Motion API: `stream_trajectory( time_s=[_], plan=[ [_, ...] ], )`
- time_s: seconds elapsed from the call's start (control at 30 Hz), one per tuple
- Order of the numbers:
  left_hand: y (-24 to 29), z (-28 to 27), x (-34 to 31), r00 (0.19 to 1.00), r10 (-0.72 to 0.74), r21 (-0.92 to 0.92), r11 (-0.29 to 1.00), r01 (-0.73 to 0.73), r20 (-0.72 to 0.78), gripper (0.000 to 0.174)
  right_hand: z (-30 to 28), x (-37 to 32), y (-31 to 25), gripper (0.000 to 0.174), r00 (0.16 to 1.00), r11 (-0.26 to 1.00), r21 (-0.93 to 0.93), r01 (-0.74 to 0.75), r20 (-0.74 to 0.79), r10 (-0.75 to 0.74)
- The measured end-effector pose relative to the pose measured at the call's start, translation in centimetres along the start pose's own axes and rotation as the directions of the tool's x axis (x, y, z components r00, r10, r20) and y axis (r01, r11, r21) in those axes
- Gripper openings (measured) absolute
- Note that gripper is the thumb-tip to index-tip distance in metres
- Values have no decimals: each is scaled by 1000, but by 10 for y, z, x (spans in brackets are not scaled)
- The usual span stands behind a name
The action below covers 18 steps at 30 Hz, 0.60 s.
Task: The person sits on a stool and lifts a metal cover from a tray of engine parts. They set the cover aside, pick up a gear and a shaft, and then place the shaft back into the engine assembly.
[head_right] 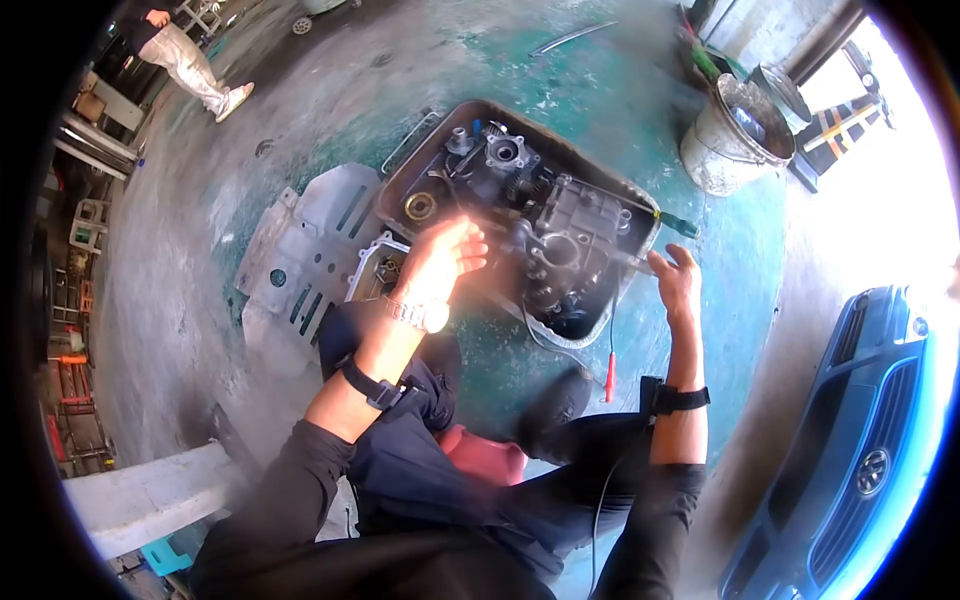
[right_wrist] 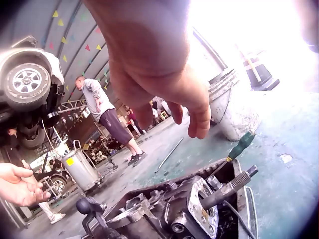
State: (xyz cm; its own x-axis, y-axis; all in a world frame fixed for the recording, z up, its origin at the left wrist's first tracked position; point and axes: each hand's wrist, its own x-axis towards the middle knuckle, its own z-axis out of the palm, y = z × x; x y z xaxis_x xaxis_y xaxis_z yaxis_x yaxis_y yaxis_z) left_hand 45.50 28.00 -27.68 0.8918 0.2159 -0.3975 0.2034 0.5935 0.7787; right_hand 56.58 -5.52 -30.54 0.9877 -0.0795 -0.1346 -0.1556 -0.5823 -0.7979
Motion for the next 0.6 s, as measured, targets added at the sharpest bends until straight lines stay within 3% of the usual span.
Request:
stream_trajectory(
  time_s=[0.27, 0.33, 0.53, 0.6],
  plan=[
    [-18, -5, 18, 997, -45, 90, 995, 50, -59, 24, 0, -6, -33, 55, 994, 993, 65, 95, 48, -99],
    [-24, 0, 23, 991, -4, 285, 958, 42, -132, 26, -2, -8, -37, 54, 992, 990, 91, 111, 53, -116],
    [-42, 9, 41, 989, -65, 542, 831, 127, -133, 32, -13, -17, -55, 53, 989, 978, 160, 134, 46, -143],
    [-49, 12, 55, 999, 22, 709, 705, 20, -50, 29, -16, -19, -58, 52, 988, 969, 205, 141, 36, -151]
  ],
)
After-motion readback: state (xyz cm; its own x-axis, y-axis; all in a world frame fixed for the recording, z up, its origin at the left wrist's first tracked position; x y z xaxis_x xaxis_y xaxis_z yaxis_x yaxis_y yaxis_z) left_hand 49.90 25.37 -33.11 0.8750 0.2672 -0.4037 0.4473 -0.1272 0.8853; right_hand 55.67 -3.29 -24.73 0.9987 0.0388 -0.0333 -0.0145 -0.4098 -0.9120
